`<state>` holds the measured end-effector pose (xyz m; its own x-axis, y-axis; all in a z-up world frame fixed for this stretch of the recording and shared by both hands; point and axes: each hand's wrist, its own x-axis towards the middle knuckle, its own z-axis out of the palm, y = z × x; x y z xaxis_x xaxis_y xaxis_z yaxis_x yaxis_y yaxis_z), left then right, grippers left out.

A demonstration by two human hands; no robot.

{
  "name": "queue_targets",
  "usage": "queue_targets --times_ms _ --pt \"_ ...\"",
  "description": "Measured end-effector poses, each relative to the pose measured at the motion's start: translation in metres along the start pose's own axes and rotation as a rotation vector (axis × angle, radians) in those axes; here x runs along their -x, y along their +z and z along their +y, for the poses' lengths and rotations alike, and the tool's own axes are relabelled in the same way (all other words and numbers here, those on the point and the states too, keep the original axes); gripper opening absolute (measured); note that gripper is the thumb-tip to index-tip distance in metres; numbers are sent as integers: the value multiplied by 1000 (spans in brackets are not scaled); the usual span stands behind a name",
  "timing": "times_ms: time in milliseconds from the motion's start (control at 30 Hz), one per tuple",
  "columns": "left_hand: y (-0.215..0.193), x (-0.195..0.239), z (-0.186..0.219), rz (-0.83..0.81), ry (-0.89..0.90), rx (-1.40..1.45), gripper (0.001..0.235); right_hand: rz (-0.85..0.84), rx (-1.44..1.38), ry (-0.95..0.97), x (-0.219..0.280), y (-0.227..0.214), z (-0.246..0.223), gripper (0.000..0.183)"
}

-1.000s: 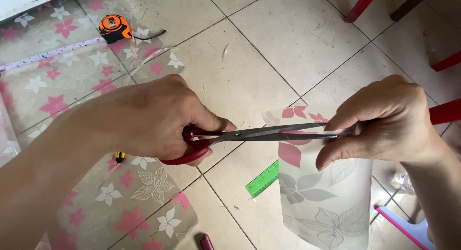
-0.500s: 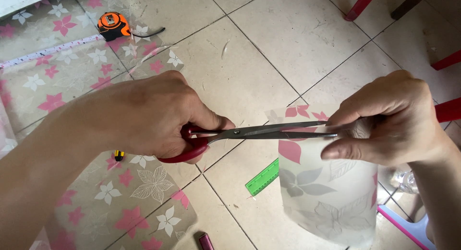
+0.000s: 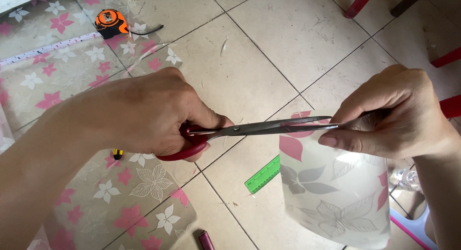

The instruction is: Measuring and cutting a decorative floral film to size using a ruler, utility knife, and scissors on the floor.

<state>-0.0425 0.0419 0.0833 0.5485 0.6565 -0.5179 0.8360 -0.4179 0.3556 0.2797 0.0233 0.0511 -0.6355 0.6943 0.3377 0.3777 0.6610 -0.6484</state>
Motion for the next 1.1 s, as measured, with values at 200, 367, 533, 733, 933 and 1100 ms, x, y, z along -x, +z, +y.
queue_targets --times_ms 200,367,533,733,933,1100 --pt "-10 6 15 -111 -187 -2 58 0 13 5 -1 1 -1 22" --pt "-14 9 18 -130 -220 26 52 -1 -2 5 -2 2 1 22" --pt "-16 9 18 -136 -231 0 49 -2 4 14 -3 2 2 21" --pt "-13 7 14 -116 -179 -22 34 6 12 23 -2 4 4 22" --pt "-14 5 14 -127 -205 -15 42 6 7 53 -4 6 3 21" --pt "-14 4 13 -119 -186 -47 39 7 30 50 -6 9 4 23"
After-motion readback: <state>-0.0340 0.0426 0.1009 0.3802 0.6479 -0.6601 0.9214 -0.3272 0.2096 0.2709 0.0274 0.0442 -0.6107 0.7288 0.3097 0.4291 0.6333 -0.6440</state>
